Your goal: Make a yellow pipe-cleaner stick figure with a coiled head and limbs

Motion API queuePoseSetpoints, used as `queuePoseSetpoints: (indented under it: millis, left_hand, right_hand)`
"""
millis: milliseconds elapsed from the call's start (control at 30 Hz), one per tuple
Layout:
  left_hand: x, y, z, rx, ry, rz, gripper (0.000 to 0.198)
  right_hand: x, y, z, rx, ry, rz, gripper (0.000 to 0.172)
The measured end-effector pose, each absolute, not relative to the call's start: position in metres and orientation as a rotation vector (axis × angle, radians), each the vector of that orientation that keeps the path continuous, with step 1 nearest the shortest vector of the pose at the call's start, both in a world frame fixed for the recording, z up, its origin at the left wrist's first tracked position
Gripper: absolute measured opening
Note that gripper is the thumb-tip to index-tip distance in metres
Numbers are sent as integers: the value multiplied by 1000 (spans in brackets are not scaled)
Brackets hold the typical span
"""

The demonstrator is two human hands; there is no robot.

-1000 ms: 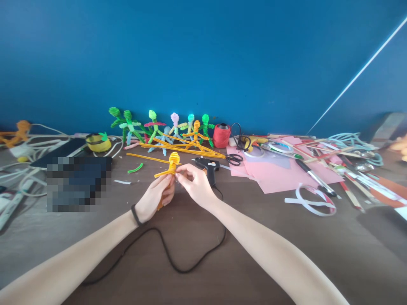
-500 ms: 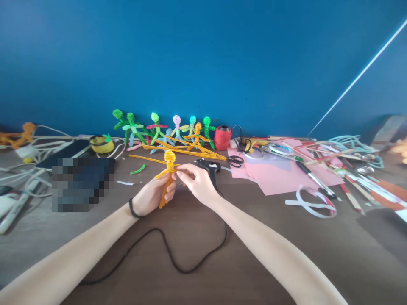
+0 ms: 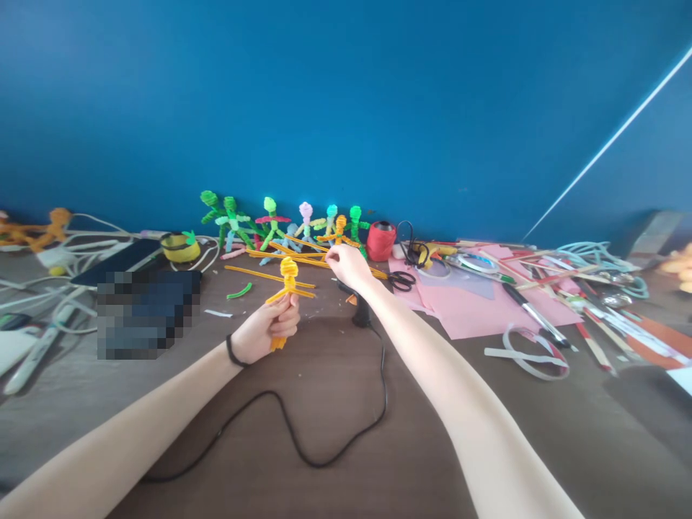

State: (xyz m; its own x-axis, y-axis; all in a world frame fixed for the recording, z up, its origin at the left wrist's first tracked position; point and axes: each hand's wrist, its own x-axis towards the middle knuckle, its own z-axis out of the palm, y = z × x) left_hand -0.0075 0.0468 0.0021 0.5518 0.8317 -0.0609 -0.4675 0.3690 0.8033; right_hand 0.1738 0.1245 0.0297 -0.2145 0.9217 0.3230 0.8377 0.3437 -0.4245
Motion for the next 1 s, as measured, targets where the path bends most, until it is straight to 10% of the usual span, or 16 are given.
queuePoseSetpoints:
  millis: [767, 1000]
  left_hand:
    - [-8, 47, 1, 823, 528, 901, 12]
    - [-8, 47, 2, 649, 516, 1025, 9]
  right_hand:
    - [162, 120, 76, -1387, -1815, -242, 21]
    - [193, 51, 80, -1165, -2020, 727, 19]
